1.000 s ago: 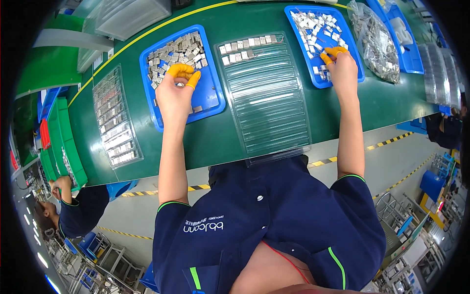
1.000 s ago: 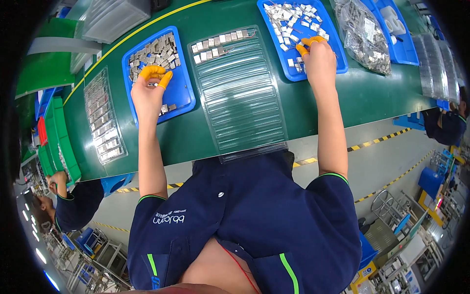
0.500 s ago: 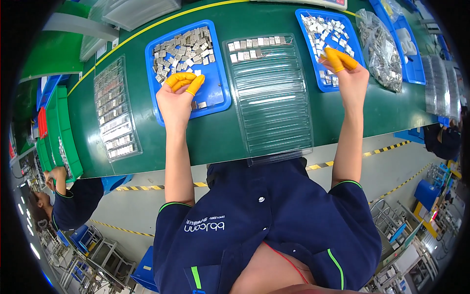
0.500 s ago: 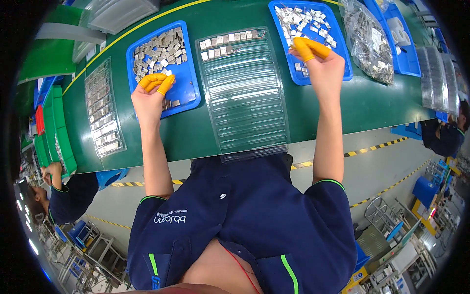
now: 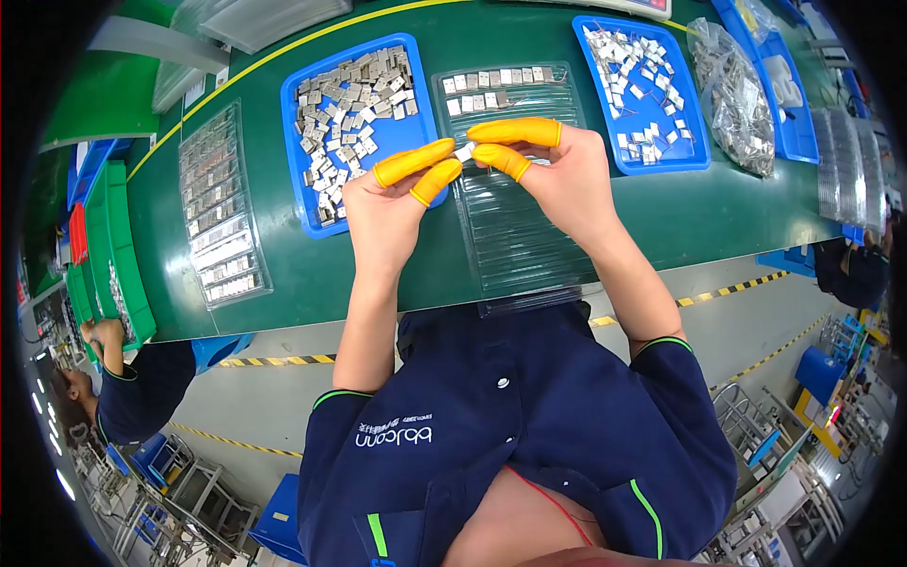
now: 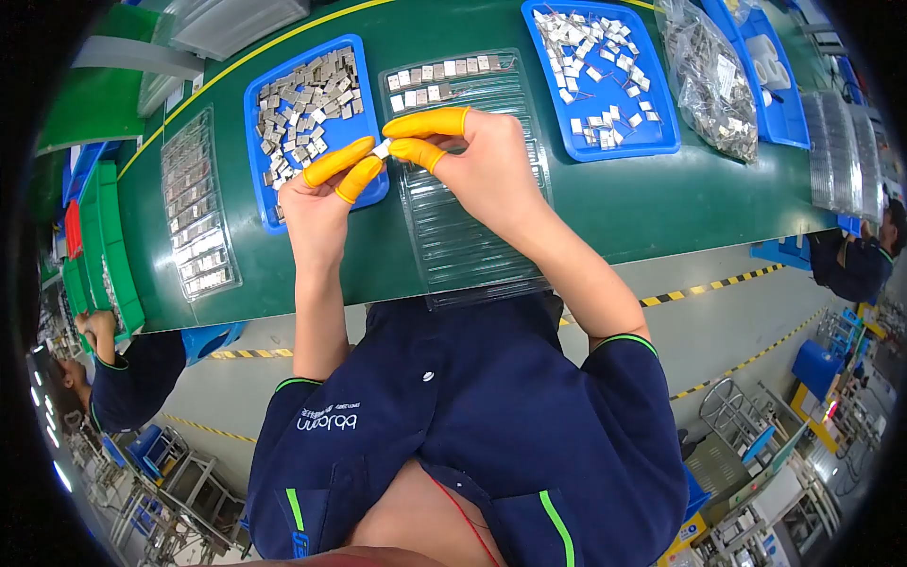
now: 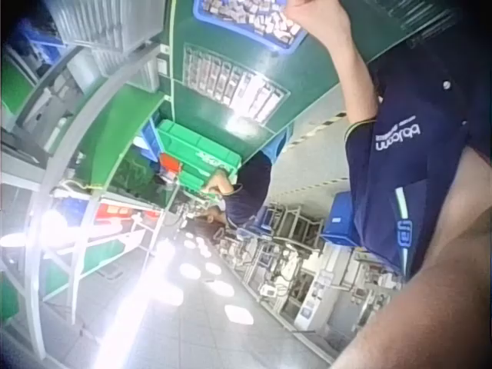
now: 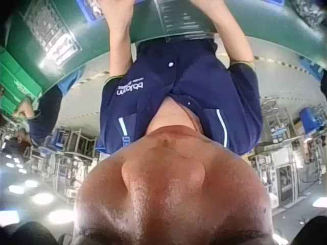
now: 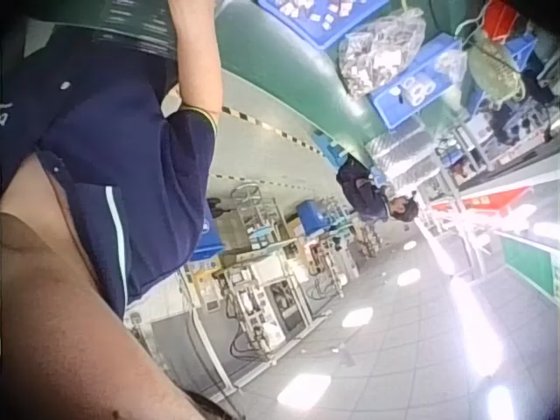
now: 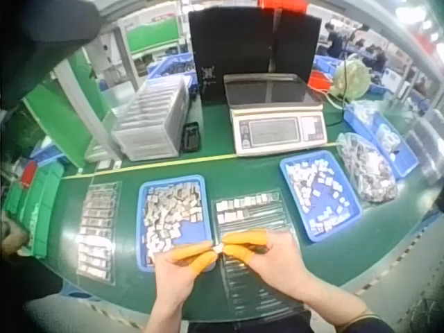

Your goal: Picking small electronic components from trays and placing them into a plastic organizer.

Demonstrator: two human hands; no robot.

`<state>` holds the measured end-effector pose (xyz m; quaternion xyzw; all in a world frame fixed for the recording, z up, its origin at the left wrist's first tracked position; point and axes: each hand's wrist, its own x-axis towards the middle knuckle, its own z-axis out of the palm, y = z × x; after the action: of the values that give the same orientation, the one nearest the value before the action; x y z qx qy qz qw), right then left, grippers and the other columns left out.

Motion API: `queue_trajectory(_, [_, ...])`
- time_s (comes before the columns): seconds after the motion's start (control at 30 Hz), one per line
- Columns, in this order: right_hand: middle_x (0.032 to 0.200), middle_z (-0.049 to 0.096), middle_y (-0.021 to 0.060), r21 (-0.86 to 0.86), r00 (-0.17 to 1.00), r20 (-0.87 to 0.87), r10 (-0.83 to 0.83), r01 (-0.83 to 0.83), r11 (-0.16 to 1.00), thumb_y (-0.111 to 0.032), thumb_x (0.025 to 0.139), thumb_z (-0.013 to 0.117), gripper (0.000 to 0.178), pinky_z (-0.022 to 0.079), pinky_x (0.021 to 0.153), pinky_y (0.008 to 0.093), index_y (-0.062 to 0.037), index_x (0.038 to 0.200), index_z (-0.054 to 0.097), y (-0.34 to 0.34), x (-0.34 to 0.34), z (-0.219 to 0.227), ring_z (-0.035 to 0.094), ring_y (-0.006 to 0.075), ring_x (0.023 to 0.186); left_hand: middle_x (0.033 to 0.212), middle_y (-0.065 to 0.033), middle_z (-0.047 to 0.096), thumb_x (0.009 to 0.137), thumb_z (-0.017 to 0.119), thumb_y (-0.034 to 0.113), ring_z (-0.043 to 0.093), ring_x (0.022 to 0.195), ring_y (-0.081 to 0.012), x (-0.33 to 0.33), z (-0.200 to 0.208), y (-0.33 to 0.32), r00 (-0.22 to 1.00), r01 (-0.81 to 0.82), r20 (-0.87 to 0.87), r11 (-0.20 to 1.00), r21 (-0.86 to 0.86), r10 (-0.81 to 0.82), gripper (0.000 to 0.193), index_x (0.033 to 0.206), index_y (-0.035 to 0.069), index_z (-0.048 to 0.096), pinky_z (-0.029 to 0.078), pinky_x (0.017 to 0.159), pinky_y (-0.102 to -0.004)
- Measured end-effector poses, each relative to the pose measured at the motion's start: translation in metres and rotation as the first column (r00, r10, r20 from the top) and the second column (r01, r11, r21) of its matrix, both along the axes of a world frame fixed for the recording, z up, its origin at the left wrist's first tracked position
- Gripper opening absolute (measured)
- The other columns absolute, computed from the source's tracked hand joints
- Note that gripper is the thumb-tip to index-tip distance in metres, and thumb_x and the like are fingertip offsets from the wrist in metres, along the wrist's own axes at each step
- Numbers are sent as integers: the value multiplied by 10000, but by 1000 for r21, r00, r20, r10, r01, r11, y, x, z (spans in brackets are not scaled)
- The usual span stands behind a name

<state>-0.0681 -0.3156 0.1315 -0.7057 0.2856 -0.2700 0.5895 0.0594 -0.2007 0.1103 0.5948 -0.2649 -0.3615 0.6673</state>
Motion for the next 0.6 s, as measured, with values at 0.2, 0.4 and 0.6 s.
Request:
queue_trajectory(0.2, [871,667,82,-16,999,-4,-34,34,999,-46,750,672,189,504,715,236,-1,934,661,0,-3,7,637,132,766,918,-120,649,728,667,-43,624,846,-172,1,7,1,999,4,-42,999,-32,-6,235,962,-44,639,501,790,-262])
queue_trajectory(0.4, [873,666,80,-177,998,-41,-37,30,984,-40,742,678,184,509,703,240,-10,923,667,4,-10,8,638,135,749,915,-112,651,718,674,-50,624,835,-164,-5,12,4,980,9,198,1000,-25,-4,226,942,-30,652,501,777,-259])
queue_trajectory(0.6, [866,661,81,-51,999,-10,-37,36,998,-12,748,667,180,513,711,239,14,926,658,5,-11,15,642,145,746,916,-116,648,713,680,-48,626,835,-172,-7,12,3,999,-30,38,999,-32,31,231,941,-26,653,501,783,-267])
